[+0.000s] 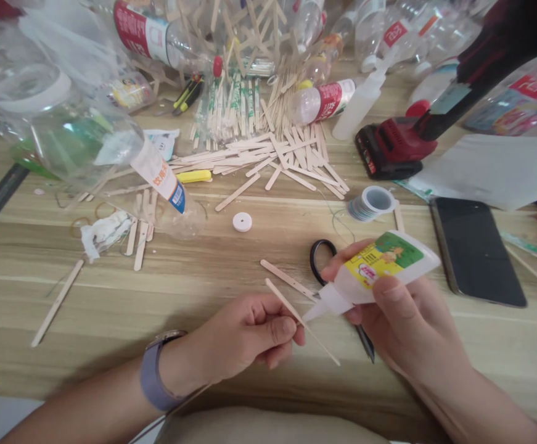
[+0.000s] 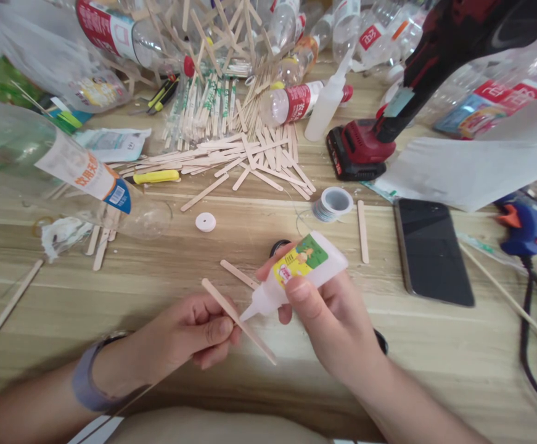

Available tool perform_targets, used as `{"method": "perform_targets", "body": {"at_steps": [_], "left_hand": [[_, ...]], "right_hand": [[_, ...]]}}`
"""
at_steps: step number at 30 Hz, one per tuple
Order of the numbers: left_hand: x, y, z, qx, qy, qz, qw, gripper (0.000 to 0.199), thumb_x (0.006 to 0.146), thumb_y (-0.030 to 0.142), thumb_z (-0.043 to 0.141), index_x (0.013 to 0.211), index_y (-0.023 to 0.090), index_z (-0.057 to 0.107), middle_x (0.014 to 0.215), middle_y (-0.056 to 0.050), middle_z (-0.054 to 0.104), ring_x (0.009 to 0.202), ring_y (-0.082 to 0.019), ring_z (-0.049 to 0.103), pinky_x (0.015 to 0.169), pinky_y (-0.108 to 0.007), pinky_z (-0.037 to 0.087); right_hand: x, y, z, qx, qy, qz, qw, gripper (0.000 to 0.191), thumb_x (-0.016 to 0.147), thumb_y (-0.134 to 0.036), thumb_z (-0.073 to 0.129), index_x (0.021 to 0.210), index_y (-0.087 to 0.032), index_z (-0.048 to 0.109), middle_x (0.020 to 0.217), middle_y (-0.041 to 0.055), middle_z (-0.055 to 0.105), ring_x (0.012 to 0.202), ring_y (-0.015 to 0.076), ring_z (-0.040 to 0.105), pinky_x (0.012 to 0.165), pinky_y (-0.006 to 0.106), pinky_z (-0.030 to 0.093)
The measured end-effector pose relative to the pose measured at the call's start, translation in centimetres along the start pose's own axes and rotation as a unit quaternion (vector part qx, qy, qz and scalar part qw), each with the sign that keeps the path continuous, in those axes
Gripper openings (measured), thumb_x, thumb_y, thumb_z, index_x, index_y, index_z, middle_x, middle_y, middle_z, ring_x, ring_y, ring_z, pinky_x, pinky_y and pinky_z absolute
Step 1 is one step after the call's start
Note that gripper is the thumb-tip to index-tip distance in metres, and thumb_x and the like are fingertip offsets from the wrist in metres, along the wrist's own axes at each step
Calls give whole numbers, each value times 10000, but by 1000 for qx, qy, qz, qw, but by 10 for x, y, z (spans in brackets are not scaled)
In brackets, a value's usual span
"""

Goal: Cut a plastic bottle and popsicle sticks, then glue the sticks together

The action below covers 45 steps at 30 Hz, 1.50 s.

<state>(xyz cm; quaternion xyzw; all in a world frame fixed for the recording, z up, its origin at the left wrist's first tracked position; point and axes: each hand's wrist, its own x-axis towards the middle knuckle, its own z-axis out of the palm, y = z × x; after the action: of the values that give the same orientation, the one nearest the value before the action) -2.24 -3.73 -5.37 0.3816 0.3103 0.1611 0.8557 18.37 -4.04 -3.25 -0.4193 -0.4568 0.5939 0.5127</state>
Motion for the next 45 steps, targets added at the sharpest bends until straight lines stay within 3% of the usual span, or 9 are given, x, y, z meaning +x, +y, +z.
{"method": "perform_targets", "body": {"at_steps": [12,28,31,34,36,39,45], "left_hand": [[1,3,6,-29,-15,-5,999,454,838,622,612,841,170,566,533,74,469,456,-72,338,484,-252,223],[1,4,6,-48,-20,20,998,437,859,606,604,852,179,512,512,94,469,425,-66,337,489,-244,236],[1,4,7,-38,-11,15,999,442,853,609,607,845,179,511,512,97,460,431,-67,331,492,-243,236],[1,4,7,-29,-7,1,1000,454,843,624,608,835,182,504,509,94,466,440,-70,329,496,-242,235],[2,3,7,-28,-17,-5,999,458,842,630,604,832,184,500,512,89,475,441,-72,331,493,-243,229],[3,1,6,-28,-18,-4,999,452,850,621,602,845,180,507,525,91,466,439,-69,331,484,-244,213],[2,0,5,-31,-21,-19,999,443,870,618,575,862,180,509,503,88,461,431,-75,319,467,-247,189]], "right_hand": [[-1,-7,4,-9,51,-25,998,210,907,-460,638,996,-280,700,864,7,687,488,63,467,441,151,453],[2,-12,4,-27,80,-33,996,250,835,-512,701,948,-290,722,832,25,697,455,99,472,375,210,427],[8,-21,2,-4,129,-37,991,266,779,-509,761,902,-275,727,778,22,701,410,102,441,352,240,382],[13,-31,-1,9,201,-82,976,274,708,-502,826,807,-271,718,714,10,687,407,103,430,373,259,355],[14,-34,-4,6,190,-81,978,273,698,-495,835,801,-270,721,709,17,686,413,108,438,376,268,356],[11,-30,-6,3,124,-44,991,248,752,-476,792,867,-264,730,743,33,695,412,117,453,346,268,353],[6,-19,-4,-16,90,-43,995,261,842,-487,699,945,-247,702,805,35,675,440,96,437,375,241,373]]}}
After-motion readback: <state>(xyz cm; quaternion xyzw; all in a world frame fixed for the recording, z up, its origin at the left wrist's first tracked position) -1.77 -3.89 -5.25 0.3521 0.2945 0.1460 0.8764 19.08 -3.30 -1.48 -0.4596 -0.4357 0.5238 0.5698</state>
